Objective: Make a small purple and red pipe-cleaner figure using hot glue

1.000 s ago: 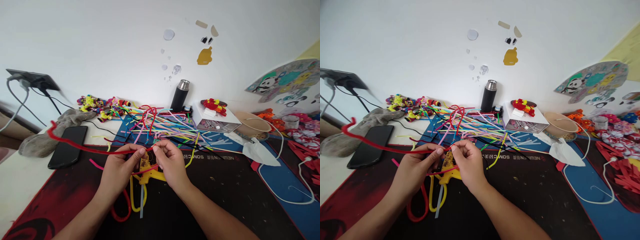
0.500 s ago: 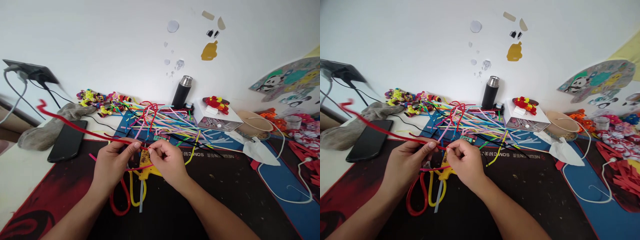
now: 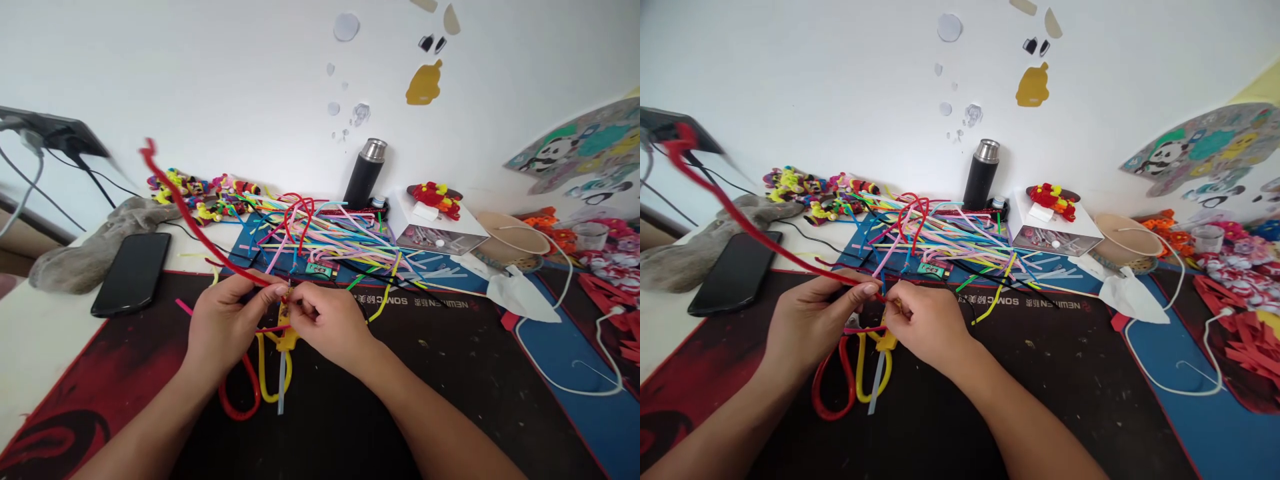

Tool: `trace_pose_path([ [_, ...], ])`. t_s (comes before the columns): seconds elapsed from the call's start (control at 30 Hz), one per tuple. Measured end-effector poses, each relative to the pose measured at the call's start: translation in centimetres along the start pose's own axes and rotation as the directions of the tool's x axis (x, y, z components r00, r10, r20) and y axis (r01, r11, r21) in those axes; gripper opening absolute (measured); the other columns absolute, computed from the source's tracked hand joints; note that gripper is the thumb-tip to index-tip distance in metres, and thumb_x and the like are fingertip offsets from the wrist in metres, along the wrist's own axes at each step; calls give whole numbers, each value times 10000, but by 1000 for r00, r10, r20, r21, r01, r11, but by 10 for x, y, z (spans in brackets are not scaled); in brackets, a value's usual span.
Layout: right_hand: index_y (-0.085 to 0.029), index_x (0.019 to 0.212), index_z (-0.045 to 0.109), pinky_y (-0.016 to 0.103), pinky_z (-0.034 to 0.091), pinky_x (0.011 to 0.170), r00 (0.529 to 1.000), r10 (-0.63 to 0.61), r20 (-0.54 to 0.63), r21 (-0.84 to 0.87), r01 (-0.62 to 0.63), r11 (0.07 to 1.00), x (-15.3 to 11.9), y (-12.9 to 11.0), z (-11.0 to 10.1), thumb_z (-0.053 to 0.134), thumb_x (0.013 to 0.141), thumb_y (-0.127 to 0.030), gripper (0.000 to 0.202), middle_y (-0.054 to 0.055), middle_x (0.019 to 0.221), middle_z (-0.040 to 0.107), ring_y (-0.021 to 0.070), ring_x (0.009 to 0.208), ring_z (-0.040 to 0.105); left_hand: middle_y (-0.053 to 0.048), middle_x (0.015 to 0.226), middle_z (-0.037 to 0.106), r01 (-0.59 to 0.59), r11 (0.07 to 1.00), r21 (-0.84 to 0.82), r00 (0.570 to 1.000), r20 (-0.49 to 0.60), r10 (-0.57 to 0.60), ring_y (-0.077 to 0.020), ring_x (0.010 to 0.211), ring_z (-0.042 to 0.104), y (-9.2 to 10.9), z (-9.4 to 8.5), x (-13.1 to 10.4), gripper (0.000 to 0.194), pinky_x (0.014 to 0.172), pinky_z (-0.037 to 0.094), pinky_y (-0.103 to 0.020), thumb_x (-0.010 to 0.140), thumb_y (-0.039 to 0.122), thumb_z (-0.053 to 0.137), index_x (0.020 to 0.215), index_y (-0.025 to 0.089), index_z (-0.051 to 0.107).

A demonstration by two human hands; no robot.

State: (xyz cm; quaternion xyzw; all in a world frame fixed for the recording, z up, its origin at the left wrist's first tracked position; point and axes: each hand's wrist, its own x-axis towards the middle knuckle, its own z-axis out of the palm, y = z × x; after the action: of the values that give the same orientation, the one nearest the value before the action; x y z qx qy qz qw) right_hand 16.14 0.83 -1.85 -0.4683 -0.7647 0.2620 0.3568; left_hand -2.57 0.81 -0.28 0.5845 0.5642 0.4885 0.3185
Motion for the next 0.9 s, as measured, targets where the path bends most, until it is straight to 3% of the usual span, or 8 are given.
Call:
trace_pose_path([
  [0.33,-229,772,625,285,266,600,997,-37,62,-172,48,984,1,-3,-1,658,912,-143,167,-21,664,649,144,595,527,-32,819,844,-68,998,16,996,52,67,-252,733,744,2,2,-2,152,720,567,-317,853,437,831,803,305,890],
  [0.47,-247,864,694,274,329,602,1000,7,15,27,-8,1000,0,-1,1,657,955,-193,112,-47,645,613,131,559,501,-13,798,831,-27,1000,14,1000,12,27,-214,694,703,-2,0,-1,135,677,539,-292,872,417,836,869,295,893],
  [0.57,-254,931,730,275,370,597,996,85,-34,247,-74,966,1,-2,1,660,997,-281,100,-49,654,600,134,565,518,-14,713,785,105,989,-104,994,-22,-108,-171,593,620,-1,-2,1,175,577,491,-269,851,434,866,881,264,891],
  [0.7,-245,930,730,281,376,570,979,194,-68,446,-144,883,5,-6,-2,673,1001,-368,153,-43,649,573,143,570,509,-46,713,784,297,873,-386,953,62,-296,-145,560,580,2,1,5,325,496,445,-237,745,495,955,909,220,900],
  [0.8,-240,904,717,281,363,554,966,246,-84,525,-166,834,6,-8,-5,680,987,-386,172,-41,649,559,141,565,482,-67,760,808,340,808,-481,939,120,-323,-123,550,562,0,3,6,352,483,426,-223,698,487,998,881,202,899],
  [0.9,-234,910,714,281,362,554,959,264,-104,555,-164,815,6,-8,-5,687,980,-385,169,-41,648,550,139,568,472,-64,735,796,345,812,-470,938,144,-315,-115,549,556,-3,4,5,331,489,423,-218,733,472,990,886,193,900],
])
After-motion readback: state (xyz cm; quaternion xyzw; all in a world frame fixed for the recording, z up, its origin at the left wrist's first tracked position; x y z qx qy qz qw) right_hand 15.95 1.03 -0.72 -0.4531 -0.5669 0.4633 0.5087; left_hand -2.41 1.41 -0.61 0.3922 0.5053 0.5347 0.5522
